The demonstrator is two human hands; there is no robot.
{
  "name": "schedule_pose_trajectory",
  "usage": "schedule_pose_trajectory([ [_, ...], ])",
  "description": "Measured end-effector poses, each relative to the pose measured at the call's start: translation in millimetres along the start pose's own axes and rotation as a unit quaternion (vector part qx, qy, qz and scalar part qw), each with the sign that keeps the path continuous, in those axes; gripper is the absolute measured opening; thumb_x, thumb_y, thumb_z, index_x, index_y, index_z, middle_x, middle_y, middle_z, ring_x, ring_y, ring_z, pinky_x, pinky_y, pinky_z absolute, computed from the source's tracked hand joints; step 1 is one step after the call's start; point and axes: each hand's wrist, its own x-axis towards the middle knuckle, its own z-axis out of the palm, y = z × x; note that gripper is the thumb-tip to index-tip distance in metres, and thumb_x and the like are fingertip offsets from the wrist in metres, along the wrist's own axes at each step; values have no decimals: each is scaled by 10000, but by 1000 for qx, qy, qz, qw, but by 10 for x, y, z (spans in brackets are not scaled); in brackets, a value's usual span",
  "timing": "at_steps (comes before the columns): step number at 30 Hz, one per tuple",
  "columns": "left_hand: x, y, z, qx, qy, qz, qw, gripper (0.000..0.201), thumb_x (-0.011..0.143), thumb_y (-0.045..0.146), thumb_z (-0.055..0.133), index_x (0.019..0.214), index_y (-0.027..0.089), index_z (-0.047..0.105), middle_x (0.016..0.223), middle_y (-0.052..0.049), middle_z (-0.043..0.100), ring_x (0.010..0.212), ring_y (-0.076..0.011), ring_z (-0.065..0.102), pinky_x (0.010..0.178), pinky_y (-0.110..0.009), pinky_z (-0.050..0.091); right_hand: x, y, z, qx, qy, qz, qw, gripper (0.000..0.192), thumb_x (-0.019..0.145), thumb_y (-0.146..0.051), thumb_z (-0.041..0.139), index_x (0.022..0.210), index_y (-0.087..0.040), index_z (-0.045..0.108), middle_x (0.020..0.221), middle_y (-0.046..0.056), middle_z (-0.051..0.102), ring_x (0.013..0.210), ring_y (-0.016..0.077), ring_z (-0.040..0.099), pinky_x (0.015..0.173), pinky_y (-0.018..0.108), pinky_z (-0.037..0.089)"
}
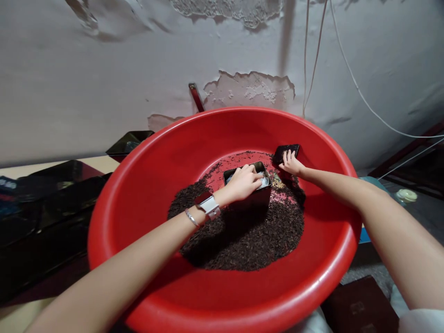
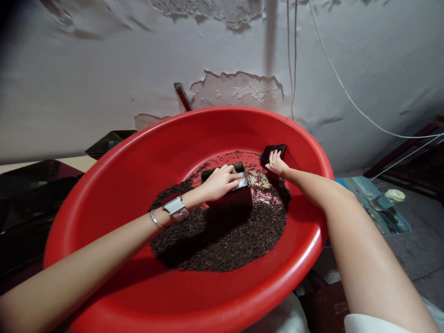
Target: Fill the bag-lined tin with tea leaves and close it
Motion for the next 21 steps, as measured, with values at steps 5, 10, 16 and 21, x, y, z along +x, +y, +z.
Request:
schedule_pose_trajectory([
  [5,31,-28,10,8,2,13,1000,392,946,329,347,963,177,708,957,-110,550,976,-284,491,843,-409,370,91,-196,-661,45,63,62,995,454,914,-148,353,1335,-140,523,1217,247,614,1113,338,608,882,480,487],
  [10,49,-71,-11,33,-10,50,998,434,963,294,287,986,159,699,1085,-126,574,1031,-264,514,917,-398,392,-84,-283,-1415,268,106,103,952,357,929,-387,442,1027,-117,654,1006,185,699,958,291,667,802,406,543],
  [16,2,-167,-235,-110,3,50,993,393,913,325,382,867,155,733,1263,-97,604,1063,-216,586,966,-310,418,-529,-294,-1876,315,133,26,939,193,792,-316,698,785,-131,644,683,66,687,706,187,669,724,331,547],
  [21,-165,-295,-666,-184,127,-114,968,353,855,333,456,808,140,748,1022,-105,730,914,-225,649,863,-322,463,-725,-365,-2210,185,37,-74,979,193,837,-271,653,687,-149,654,504,-17,576,565,128,591,656,279,476],
])
